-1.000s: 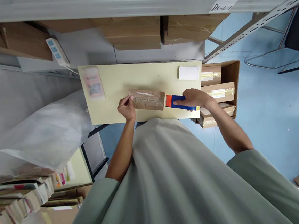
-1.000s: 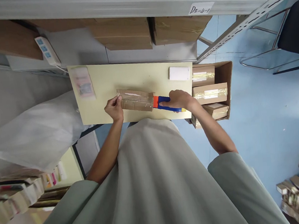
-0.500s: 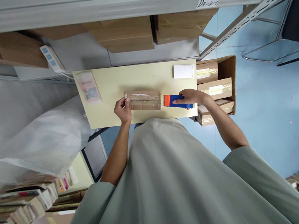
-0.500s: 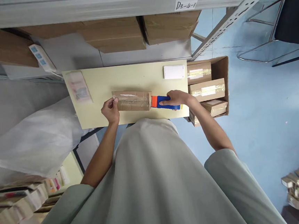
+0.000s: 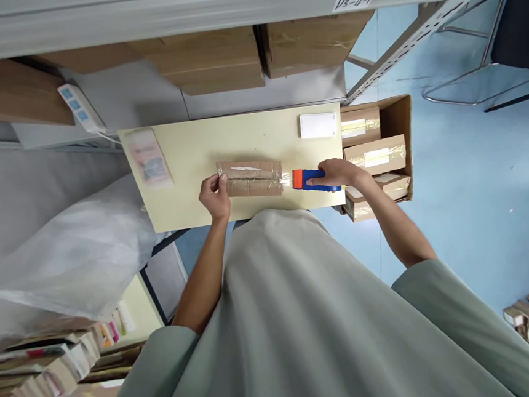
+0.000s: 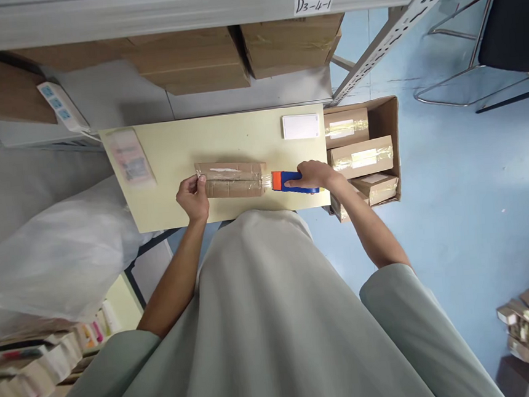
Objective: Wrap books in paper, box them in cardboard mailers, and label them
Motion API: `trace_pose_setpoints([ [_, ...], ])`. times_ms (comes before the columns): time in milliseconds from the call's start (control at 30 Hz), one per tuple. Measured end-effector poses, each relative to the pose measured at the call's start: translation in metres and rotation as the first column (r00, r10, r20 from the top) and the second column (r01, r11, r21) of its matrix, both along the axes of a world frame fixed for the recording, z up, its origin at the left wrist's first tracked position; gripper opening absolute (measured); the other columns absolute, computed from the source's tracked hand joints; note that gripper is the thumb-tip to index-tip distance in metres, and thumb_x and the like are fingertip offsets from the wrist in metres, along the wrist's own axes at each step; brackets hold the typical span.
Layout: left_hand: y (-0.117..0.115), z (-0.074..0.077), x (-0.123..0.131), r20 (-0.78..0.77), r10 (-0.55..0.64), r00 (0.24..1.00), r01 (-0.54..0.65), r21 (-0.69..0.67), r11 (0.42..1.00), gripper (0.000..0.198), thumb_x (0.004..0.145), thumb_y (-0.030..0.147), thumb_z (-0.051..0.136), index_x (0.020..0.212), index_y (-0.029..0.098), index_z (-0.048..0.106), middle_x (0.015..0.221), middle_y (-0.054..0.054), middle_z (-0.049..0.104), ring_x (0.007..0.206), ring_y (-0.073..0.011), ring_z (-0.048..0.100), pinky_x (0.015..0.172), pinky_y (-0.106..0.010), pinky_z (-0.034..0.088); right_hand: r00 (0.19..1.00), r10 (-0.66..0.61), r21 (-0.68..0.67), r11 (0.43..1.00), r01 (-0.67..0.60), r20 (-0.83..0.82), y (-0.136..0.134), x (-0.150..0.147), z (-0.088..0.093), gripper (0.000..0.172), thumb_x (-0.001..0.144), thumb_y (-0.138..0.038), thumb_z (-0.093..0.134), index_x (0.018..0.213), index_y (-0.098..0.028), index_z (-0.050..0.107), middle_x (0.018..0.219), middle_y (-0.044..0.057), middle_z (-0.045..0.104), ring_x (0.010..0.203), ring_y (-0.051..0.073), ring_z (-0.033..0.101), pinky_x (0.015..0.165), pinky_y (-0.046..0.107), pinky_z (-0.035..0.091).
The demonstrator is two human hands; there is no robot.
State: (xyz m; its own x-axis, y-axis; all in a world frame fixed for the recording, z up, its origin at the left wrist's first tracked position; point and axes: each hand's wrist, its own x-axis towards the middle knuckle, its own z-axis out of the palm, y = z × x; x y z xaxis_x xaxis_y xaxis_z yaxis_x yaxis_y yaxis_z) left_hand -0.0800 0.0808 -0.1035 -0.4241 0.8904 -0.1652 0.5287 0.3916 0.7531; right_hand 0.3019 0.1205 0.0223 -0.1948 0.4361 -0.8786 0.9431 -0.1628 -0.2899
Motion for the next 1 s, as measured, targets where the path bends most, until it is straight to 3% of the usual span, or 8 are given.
trace_pose_setpoints([
  [200, -0.001, 0.005, 0.003, 0.009, -0.013, 1.000, 0.013, -0.006, 1.000, 0.020, 0.105, 0.039, 0.073, 0.107, 0.020, 0.074, 0.108, -0.008, 0.081, 0.102, -0.0193, 0.078, 0.098, -0.031, 0.063, 0.986, 0.039, 0.113, 0.992, -0.058, 0.159, -0.013, -0.040, -0.007, 0.060, 0.109, -0.068, 0.061, 0.128, -0.013, 0.074, 0.122, 0.025, 0.082, 0.117, 0.038, 0.080, 0.087, 0.038, 0.056],
  [433, 0.001, 0.001, -0.005, 0.027, -0.051, 0.998, 0.051, 0.000, 0.999, 0.028, 0.103, 0.047, 0.074, 0.108, 0.019, 0.076, 0.108, -0.008, 0.081, 0.101, -0.0200, 0.078, 0.097, -0.032, 0.063, 0.966, -0.006, 0.274, 0.959, -0.068, 0.259, -0.041, -0.082, -0.007, 0.056, 0.114, -0.058, 0.058, 0.132, -0.006, 0.067, 0.113, 0.028, 0.081, 0.108, 0.037, 0.081, 0.083, 0.037, 0.055],
  [567, 0.002, 0.000, -0.016, 0.028, -0.052, 0.998, 0.053, -0.008, 0.999, 0.033, 0.102, 0.051, 0.074, 0.106, 0.018, 0.077, 0.108, -0.010, 0.082, 0.100, -0.0219, 0.078, 0.098, -0.035, 0.063, 0.955, -0.042, 0.370, 0.926, -0.073, 0.293, -0.055, -0.106, -0.026, 0.048, 0.119, -0.043, 0.051, 0.132, 0.001, 0.065, 0.102, 0.028, 0.079, 0.100, 0.038, 0.081, 0.081, 0.039, 0.054],
  [733, -0.005, 0.003, -0.047, 0.017, -0.043, 0.999, 0.044, -0.025, 0.999, 0.030, 0.101, 0.048, 0.074, 0.108, 0.018, 0.077, 0.109, -0.011, 0.082, 0.102, -0.0243, 0.079, 0.099, -0.037, 0.064, 0.951, -0.107, 0.377, 0.926, -0.010, 0.290, -0.061, -0.127, -0.042, 0.049, 0.117, -0.044, 0.056, 0.132, 0.001, 0.066, 0.103, 0.031, 0.079, 0.100, 0.041, 0.081, 0.082, 0.042, 0.056],
  [833, -0.009, 0.009, -0.070, 0.048, -0.057, 0.997, 0.059, -0.037, 0.998, 0.026, 0.100, 0.040, 0.074, 0.113, 0.018, 0.075, 0.116, -0.013, 0.082, 0.103, -0.0250, 0.080, 0.098, -0.038, 0.064, 0.941, -0.141, 0.395, 0.919, 0.008, 0.309, -0.059, -0.133, -0.029, 0.048, 0.117, -0.045, 0.057, 0.132, 0.000, 0.065, 0.106, 0.031, 0.080, 0.104, 0.041, 0.082, 0.085, 0.042, 0.056],
  [1000, 0.012, 0.033, -0.090, 0.036, -0.108, 0.994, 0.104, 0.100, 0.990, 0.025, 0.101, 0.031, 0.067, 0.122, 0.020, 0.072, 0.129, -0.015, 0.078, 0.109, -0.0254, 0.078, 0.097, -0.040, 0.065, 0.921, -0.230, 0.493, 0.869, 0.049, 0.315, -0.037, -0.142, 0.019, 0.051, 0.117, -0.056, 0.057, 0.131, -0.007, 0.064, 0.112, 0.029, 0.082, 0.108, 0.039, 0.082, 0.085, 0.038, 0.056],
])
